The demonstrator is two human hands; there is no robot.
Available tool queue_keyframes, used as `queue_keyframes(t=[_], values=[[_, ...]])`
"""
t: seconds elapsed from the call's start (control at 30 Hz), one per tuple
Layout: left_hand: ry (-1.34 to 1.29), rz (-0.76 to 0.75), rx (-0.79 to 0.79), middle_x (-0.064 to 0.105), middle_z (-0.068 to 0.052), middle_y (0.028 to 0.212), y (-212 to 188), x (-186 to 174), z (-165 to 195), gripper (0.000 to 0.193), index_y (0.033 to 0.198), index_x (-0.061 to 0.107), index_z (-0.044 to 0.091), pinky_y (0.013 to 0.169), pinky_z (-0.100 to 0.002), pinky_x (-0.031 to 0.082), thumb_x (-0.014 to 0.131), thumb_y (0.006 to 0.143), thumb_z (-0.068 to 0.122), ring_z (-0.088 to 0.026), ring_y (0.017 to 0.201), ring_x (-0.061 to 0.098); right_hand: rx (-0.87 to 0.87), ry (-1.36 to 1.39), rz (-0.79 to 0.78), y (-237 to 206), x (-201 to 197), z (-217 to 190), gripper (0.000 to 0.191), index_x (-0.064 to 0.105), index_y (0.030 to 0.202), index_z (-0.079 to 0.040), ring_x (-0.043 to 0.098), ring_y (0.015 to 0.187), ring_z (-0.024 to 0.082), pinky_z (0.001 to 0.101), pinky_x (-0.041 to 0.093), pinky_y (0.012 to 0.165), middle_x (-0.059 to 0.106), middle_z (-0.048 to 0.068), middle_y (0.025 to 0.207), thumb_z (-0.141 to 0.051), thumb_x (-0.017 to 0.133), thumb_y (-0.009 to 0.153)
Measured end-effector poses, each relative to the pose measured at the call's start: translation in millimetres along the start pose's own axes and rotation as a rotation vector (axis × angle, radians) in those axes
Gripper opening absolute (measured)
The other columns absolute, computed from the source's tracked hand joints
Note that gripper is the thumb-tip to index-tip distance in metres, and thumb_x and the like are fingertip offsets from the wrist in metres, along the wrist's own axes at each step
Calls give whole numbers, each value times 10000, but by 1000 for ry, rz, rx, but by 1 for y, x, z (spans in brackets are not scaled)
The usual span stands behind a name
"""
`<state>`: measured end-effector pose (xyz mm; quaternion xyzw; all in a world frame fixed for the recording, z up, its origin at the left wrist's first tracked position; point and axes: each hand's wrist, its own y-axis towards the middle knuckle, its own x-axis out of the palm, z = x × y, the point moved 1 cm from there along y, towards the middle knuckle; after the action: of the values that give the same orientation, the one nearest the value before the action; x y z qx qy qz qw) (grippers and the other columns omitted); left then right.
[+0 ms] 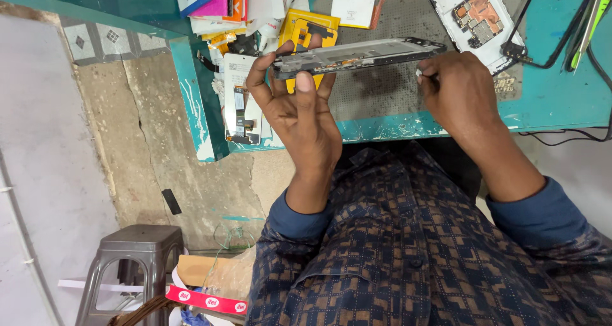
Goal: The person disassembles a mobile phone by removing the back cover and internal components. They use a heat gun to soften adhesive and a metal prying tool to separate parts. The person then places the phone frame on the workbench and handles a new battery package.
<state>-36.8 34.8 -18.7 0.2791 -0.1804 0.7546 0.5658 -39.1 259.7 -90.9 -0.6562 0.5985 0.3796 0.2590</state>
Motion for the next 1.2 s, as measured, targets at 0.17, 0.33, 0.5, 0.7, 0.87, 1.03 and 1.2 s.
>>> queue_keyframes(t=[0.17, 0.33, 0.5, 0.7, 0.87, 1.03, 1.2], values=[[4, -4, 2, 434, -128, 1453, -1, 2, -1, 466, 1446, 364, 164, 1074, -463, 585, 661, 1093, 96, -342, 1424, 521, 26, -13, -7, 1, 1, 3, 121, 687, 915, 14, 691, 934, 362, 465, 552, 864, 743, 150, 1010, 42, 788, 854], [9, -8, 0, 434, -127, 1452, -1, 4, 0, 471, 1445, 364, 166, 1076, -452, 592, 670, 1092, 107, -336, 1426, 522, 6, -59, -69, 7, 2, 2, 80, 675, 871, 10, 675, 954, 364, 478, 543, 884, 754, 138, 1033, 40, 737, 831], [21, 7, 4, 438, -129, 1446, 0, 3, 0, 512, 1483, 366, 177, 1076, -469, 593, 673, 1079, 109, -334, 1422, 523, -40, -121, -169, 4, 0, -3, 232, 719, 1094, 41, 653, 956, 362, 489, 509, 886, 707, 176, 982, 41, 677, 866], [7, -8, 14, 451, -133, 1425, 0, 5, 0, 452, 1436, 371, 155, 1079, -471, 596, 666, 1096, 103, -334, 1395, 549, -146, -280, -138, -2, -10, -17, 218, 740, 1062, -7, 613, 1055, 350, 465, 462, 975, 682, 182, 1055, 20, 665, 859], [18, -6, 29, 452, -134, 1419, 1, 8, 1, 424, 1414, 380, 147, 1050, -452, 610, 660, 1101, 91, -318, 1359, 572, -267, -299, -56, -3, -37, -35, 132, 737, 1086, -15, 621, 1046, 318, 459, 466, 1001, 697, 128, 1057, -15, 681, 967], [122, 4, 82, 444, -132, 1397, -2, 13, 0, 428, 1388, 379, 125, 1040, -413, 575, 670, 1080, 65, -320, 1339, 570, -490, -73, 52, -20, -77, -70, 208, 749, 1127, -1, 652, 1002, 280, 438, 531, 983, 704, 115, 991, -51, 780, 928], [163, -80, 172, 462, -121, 1362, -10, 20, -2, 435, 1414, 389, 113, 1133, -387, 493, 688, 1108, 41, -309, 1309, 558, -764, -63, 166, -29, -111, -99, 274, 669, 1093, -108, 669, 1098, 214, 383, 516, 1048, 726, 38, 1059, -129, 850, 889]])
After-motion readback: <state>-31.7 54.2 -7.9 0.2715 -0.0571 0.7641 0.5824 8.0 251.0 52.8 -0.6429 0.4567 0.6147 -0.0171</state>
